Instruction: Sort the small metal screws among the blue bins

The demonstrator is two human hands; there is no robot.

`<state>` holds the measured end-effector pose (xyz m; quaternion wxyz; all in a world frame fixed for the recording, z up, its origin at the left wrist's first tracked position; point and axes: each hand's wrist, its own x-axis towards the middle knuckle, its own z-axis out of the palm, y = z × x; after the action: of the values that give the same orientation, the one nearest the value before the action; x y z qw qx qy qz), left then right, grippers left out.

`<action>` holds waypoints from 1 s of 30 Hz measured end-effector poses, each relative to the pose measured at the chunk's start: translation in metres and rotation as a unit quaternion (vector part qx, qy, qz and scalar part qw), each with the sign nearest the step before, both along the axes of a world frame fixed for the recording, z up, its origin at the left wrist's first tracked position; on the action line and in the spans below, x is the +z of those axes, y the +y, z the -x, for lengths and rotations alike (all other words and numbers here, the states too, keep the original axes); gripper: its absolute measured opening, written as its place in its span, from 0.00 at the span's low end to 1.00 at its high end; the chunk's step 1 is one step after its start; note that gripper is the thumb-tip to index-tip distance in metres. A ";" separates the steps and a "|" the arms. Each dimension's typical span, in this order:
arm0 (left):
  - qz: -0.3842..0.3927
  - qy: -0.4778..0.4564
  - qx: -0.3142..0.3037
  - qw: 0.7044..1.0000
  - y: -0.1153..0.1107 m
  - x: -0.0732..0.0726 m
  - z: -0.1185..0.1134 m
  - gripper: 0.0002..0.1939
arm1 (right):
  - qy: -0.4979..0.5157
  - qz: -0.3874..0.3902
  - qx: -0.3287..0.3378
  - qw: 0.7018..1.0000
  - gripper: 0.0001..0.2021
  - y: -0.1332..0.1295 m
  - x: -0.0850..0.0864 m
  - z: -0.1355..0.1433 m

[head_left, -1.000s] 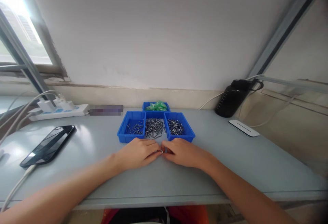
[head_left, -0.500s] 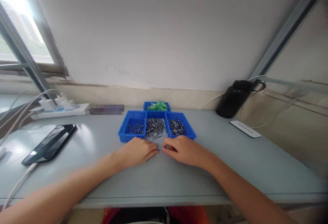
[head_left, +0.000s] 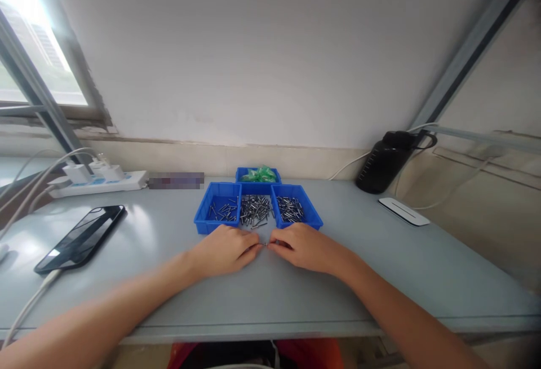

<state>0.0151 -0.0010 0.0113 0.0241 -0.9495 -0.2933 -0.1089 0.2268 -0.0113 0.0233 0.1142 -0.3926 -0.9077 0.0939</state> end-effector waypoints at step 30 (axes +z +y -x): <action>-0.011 -0.047 -0.052 0.997 -0.002 -0.002 0.000 0.07 | -0.001 0.031 0.025 0.999 0.13 0.000 -0.005 0.004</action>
<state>0.0153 -0.0033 0.0098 0.0151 -0.9570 -0.2433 -0.1575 0.2232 -0.0116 0.0179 0.0990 -0.3732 -0.9140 0.1246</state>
